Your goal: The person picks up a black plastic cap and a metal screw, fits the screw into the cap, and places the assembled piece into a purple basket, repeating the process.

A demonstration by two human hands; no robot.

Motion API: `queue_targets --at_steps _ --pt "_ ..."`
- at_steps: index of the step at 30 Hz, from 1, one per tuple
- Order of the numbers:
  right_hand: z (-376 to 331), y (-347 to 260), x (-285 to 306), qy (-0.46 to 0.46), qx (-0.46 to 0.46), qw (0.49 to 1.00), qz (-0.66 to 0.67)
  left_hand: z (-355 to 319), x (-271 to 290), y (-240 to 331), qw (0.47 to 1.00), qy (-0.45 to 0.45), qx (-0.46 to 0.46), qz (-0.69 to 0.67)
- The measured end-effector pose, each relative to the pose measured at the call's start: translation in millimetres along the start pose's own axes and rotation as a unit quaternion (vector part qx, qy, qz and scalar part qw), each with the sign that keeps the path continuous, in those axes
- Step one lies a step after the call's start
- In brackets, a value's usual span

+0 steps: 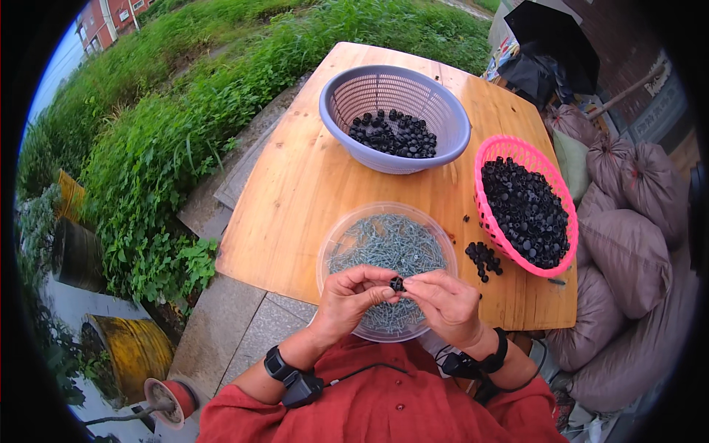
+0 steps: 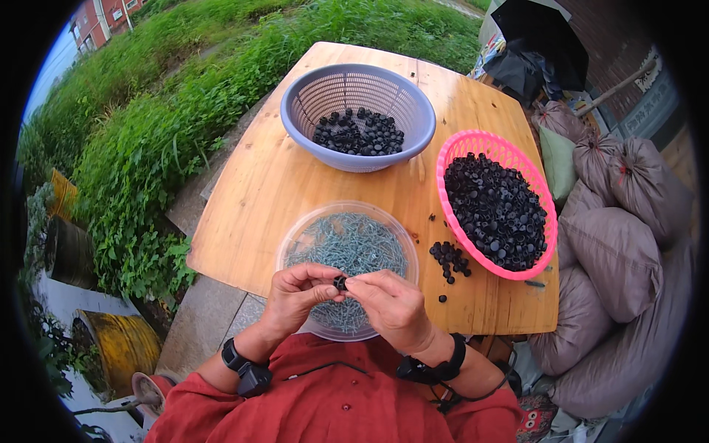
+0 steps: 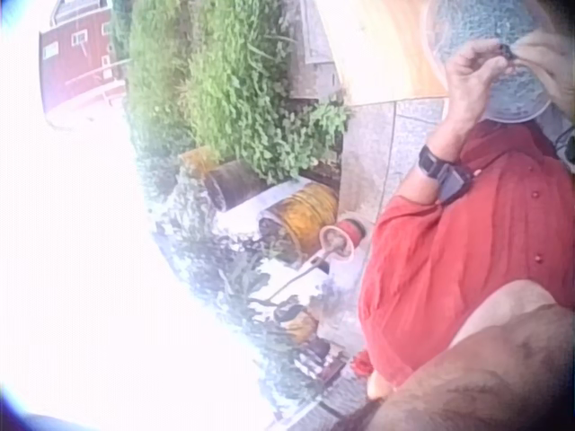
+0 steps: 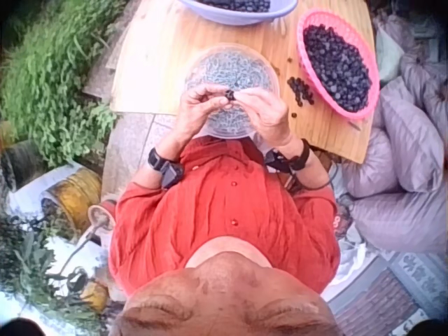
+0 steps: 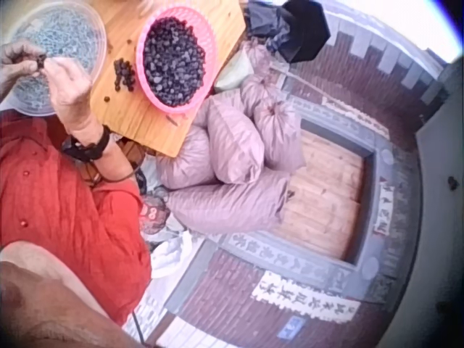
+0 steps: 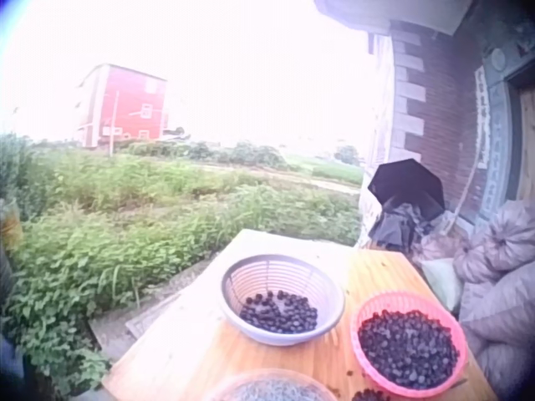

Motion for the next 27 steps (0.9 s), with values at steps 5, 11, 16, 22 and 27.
queue_targets --at_steps 5,11,16,22,27 --pt "0.6 0.2 -0.8 0.006 -0.003 1.0 0.015 -0.3 1.7 -1.9 1.0 -0.004 0.002 0.004" --pt "-2.8 11.1 -3.9 -0.003 -0.072 0.996 0.048 0.6 3.7 -9.9 0.998 -0.004 0.041 -0.05" --pt "0.1 10.8 4.9 0.027 -0.089 0.994 0.054 2.9 2.2 -16.5 0.992 -0.032 0.067 -0.105" --pt "1.0 7.3 2.6 0.006 -0.071 0.997 0.039 2.8 1.1 -18.1 0.989 -0.014 0.081 -0.124" --pt "2.7 5.1 0.1 0.001 -0.057 0.998 0.036 1.9 1.9 -17.7 0.992 -0.013 0.072 -0.103"
Point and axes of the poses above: each hand's wrist, its own z-axis towards the middle knuckle, its own x-axis out of the back of the hand, y = z × x, the point moved 10 cm from there along z, towards the middle knuckle, and after that the axes turned 13 degrees about x, right-handed, at the moved point
